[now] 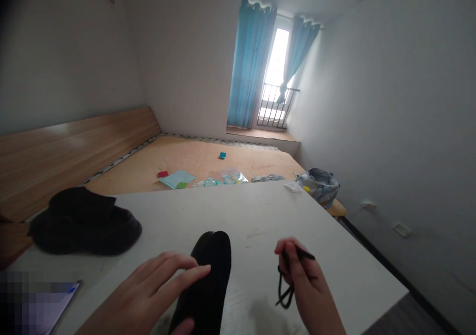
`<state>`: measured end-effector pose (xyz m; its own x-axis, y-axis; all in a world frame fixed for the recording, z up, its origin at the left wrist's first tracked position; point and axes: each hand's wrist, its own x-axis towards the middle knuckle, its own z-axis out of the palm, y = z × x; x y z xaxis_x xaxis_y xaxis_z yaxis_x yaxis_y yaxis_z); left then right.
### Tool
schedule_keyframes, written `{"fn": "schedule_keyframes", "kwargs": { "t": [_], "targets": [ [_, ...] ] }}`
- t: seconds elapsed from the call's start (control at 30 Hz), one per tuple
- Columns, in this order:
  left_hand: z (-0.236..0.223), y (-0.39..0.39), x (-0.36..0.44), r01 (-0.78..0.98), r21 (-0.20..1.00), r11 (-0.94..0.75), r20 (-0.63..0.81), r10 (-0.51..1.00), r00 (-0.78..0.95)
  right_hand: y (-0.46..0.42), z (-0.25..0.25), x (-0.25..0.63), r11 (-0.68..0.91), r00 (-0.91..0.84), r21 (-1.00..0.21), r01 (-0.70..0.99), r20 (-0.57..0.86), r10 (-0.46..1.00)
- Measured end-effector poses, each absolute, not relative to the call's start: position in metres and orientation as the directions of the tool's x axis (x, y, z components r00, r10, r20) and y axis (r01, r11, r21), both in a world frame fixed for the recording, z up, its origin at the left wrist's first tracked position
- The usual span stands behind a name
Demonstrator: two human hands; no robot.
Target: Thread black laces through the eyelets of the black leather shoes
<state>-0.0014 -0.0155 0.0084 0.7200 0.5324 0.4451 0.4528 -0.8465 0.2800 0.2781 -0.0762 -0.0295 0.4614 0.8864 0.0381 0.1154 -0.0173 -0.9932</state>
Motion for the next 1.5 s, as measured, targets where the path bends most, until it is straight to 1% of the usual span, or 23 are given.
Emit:
{"fn": "schedule_keyframes", "kwargs": {
  "t": [0.07,0.1,0.17,0.27,0.3,0.37,0.43,0.5,0.57,0.6,0.67,0.7,0.73,0.77,0.8,0.9,0.97,1.03,1.1,1.23,1.4,1.47,1.5],
  "targets": [
    [0.001,-0.008,0.0,0.508,0.314,-0.802,0.298,0.591,0.749,-0.059,-0.048,0.296,-0.145,0.398,-0.939,0.312,-0.009,0.917],
    [-0.002,-0.006,0.002,0.534,0.332,-0.778,0.22,0.614,0.758,-0.054,-0.055,0.301,-0.167,0.367,-0.916,0.365,-0.023,0.93],
    [-0.004,-0.004,0.007,0.591,0.355,-0.724,0.09,0.656,0.75,-0.052,-0.064,0.303,-0.206,0.234,-0.801,0.561,-0.085,0.968],
    [0.0,-0.003,0.011,0.66,0.349,-0.665,-0.014,0.701,0.713,-0.063,-0.061,0.294,-0.205,0.122,-0.586,0.784,-0.178,0.976],
    [0.001,-0.002,0.011,0.669,0.345,-0.659,-0.03,0.704,0.709,-0.068,-0.057,0.288,-0.194,0.111,-0.572,0.797,-0.177,0.978],
    [0.001,0.0,0.009,0.671,0.344,-0.657,-0.051,0.7,0.712,-0.074,-0.049,0.27,-0.188,0.097,-0.647,0.739,-0.173,0.98],
    [-0.003,0.004,0.006,0.667,0.355,-0.655,-0.044,0.701,0.712,-0.074,-0.046,0.246,-0.191,0.061,-0.764,0.617,-0.195,0.979],
    [-0.007,0.006,0.004,0.662,0.369,-0.652,-0.026,0.705,0.709,-0.069,-0.048,0.222,-0.171,0.037,-0.841,0.513,-0.177,0.984],
    [-0.009,0.008,0.003,0.669,0.372,-0.643,-0.021,0.715,0.699,-0.062,-0.051,0.207,-0.133,0.088,-0.91,0.393,-0.107,0.99],
    [-0.009,0.008,0.004,0.676,0.369,-0.638,-0.026,0.72,0.693,-0.06,-0.052,0.205,-0.135,0.14,-0.95,0.282,-0.099,0.985],
    [-0.007,0.008,0.005,0.69,0.355,-0.63,-0.032,0.73,0.683,-0.056,-0.055,0.211,-0.2,0.249,-0.978,-0.057,-0.208,0.946],
    [-0.006,0.007,0.006,0.693,0.352,-0.63,-0.03,0.732,0.681,-0.056,-0.057,0.219,-0.241,0.27,-0.943,-0.229,-0.3,0.915],
    [-0.004,0.006,0.006,0.692,0.353,-0.63,-0.029,0.732,0.681,-0.057,-0.06,0.227,-0.282,0.272,-0.891,-0.355,-0.387,0.881],
    [-0.003,0.005,0.007,0.689,0.359,-0.629,-0.026,0.732,0.681,-0.058,-0.065,0.236,-0.323,0.257,-0.852,-0.411,-0.449,0.856],
    [-0.003,0.004,0.008,0.686,0.372,-0.625,-0.029,0.731,0.682,-0.059,-0.071,0.243,-0.366,0.229,-0.835,-0.41,-0.483,0.845],
    [-0.005,0.001,0.01,0.686,0.401,-0.608,-0.045,0.735,0.677,-0.064,-0.096,0.251,-0.438,0.1,-0.867,-0.238,-0.47,0.877],
    [-0.008,0.001,0.013,0.698,0.393,-0.599,-0.048,0.745,0.666,-0.065,-0.111,0.244,-0.379,0.065,-0.905,-0.192,-0.397,0.916],
    [-0.01,0.002,0.015,0.696,0.381,-0.608,-0.036,0.743,0.669,-0.065,-0.119,0.234,-0.263,0.143,-0.945,-0.194,-0.293,0.946],
    [-0.01,0.003,0.017,0.678,0.367,-0.637,-0.02,0.723,0.691,-0.066,-0.119,0.225,-0.174,0.194,-0.974,-0.144,-0.2,0.96],
    [-0.007,0.006,0.018,0.649,0.277,-0.708,0.007,0.677,0.736,-0.069,-0.108,0.214,-0.115,0.091,-0.991,0.067,-0.109,0.99],
    [-0.008,0.009,0.018,0.618,0.16,-0.77,0.084,0.634,0.769,-0.077,-0.095,0.196,-0.058,0.2,-0.966,0.25,-0.007,0.98],
    [-0.009,0.008,0.017,0.615,0.152,-0.774,0.084,0.63,0.772,-0.08,-0.087,0.196,-0.091,0.289,-0.968,0.235,-0.02,0.957],
    [-0.008,0.007,0.017,0.616,0.155,-0.772,0.077,0.631,0.772,-0.081,-0.083,0.198,-0.118,0.343,-0.976,0.184,-0.049,0.938]
  ]
}}
